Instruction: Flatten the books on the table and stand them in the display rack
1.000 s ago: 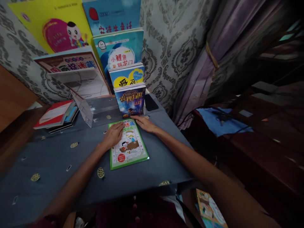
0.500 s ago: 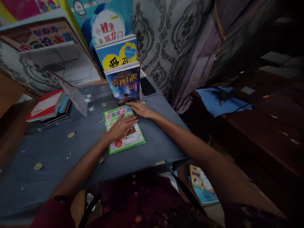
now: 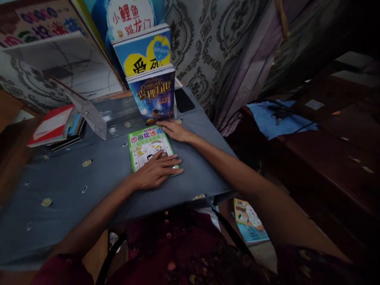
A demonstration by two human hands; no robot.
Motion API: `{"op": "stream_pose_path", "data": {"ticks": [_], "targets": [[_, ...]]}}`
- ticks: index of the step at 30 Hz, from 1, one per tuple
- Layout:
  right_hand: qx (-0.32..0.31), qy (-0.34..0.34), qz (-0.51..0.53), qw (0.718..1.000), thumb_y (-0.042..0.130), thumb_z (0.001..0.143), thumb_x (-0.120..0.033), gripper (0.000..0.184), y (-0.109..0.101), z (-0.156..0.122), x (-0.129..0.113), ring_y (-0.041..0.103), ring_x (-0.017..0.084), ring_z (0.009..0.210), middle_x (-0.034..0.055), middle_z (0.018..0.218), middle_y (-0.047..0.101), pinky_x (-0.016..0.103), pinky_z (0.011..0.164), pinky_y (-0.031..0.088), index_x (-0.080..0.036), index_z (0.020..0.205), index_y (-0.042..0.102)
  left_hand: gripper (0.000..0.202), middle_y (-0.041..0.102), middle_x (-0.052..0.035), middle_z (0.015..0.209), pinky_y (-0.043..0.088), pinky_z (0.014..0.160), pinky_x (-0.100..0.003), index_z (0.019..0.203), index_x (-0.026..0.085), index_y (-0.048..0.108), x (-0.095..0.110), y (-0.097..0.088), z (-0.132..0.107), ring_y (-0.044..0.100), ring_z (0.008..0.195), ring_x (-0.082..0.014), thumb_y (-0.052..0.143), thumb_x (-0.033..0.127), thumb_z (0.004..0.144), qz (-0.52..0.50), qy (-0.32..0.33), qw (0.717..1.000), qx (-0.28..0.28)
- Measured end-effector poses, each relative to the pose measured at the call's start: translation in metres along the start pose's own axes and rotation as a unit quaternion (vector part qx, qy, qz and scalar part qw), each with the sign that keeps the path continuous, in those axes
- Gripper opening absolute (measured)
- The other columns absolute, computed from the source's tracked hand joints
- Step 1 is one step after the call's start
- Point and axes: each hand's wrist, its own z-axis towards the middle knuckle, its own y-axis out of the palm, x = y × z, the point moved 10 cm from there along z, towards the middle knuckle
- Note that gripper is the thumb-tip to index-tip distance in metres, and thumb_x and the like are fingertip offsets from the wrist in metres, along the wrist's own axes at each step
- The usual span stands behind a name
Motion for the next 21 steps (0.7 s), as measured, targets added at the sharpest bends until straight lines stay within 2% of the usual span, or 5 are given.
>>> {"op": "stream_pose_path", "data": {"ticks": [4, 9, 13, 17, 21], "targets": [[-0.004, 0.014, -0.017, 1.000, 0.035, 0.101, -0.023, 0.048, -0.001, -0.004, -0.005, 0.047, 0.024, 0.139, 0.0075, 0.150, 0.053, 0.054, 0.120, 0.026, -0.018, 0.148, 0.045, 0.048, 0.052, 0.0013, 0.150, 0.020, 0.124, -0.051, 0.139, 0.035, 0.054, -0.014, -0.009, -0.003, 0.041, 0.144, -0.0171, 0.042, 0.015, 0.098, -0.011, 0.006, 1.000, 0.026], [-0.007, 0.014, -0.052, 0.999, 0.039, 0.101, -0.030, 0.048, -0.001, -0.007, -0.013, 0.049, 0.026, 0.138, 0.0114, 0.149, 0.053, 0.054, 0.119, 0.027, -0.017, 0.146, 0.047, 0.043, 0.060, -0.0084, 0.142, 0.038, 0.115, -0.051, 0.135, 0.021, 0.059, -0.115, -0.060, -0.039, 0.053, 0.135, -0.0238, 0.041, 0.016, 0.097, 0.072, -0.184, 0.961, 0.194], [-0.007, 0.009, -0.100, 0.995, 0.040, 0.101, -0.031, 0.045, 0.001, -0.010, -0.020, 0.046, 0.026, 0.140, 0.0121, 0.150, 0.052, 0.055, 0.118, 0.028, -0.019, 0.144, 0.051, 0.041, 0.064, -0.0104, 0.136, 0.043, 0.113, -0.047, 0.128, 0.017, 0.065, -0.173, -0.078, -0.069, 0.059, 0.129, -0.0240, 0.040, 0.017, 0.094, 0.071, -0.259, 0.933, 0.241], [0.000, 0.004, -0.160, 0.987, 0.041, 0.101, -0.031, 0.044, 0.005, -0.011, -0.037, 0.044, 0.029, 0.142, 0.0144, 0.150, 0.051, 0.060, 0.119, 0.024, -0.017, 0.141, 0.055, 0.041, 0.065, -0.0056, 0.135, 0.043, 0.113, -0.046, 0.126, 0.021, 0.067, -0.187, -0.076, -0.075, 0.060, 0.128, -0.0210, 0.040, 0.019, 0.094, 0.038, -0.253, 0.934, 0.250], [-0.028, -0.044, -0.177, 0.983, 0.044, 0.101, -0.029, 0.043, 0.024, -0.008, -0.076, 0.042, 0.029, 0.143, 0.0138, 0.149, 0.053, 0.060, 0.120, 0.020, -0.019, 0.141, 0.055, 0.040, 0.066, -0.0065, 0.135, 0.044, 0.112, -0.044, 0.125, 0.020, 0.067, -0.187, -0.074, -0.076, 0.060, 0.128, -0.0206, 0.041, 0.020, 0.094, 0.017, -0.240, 0.932, 0.272]]}}
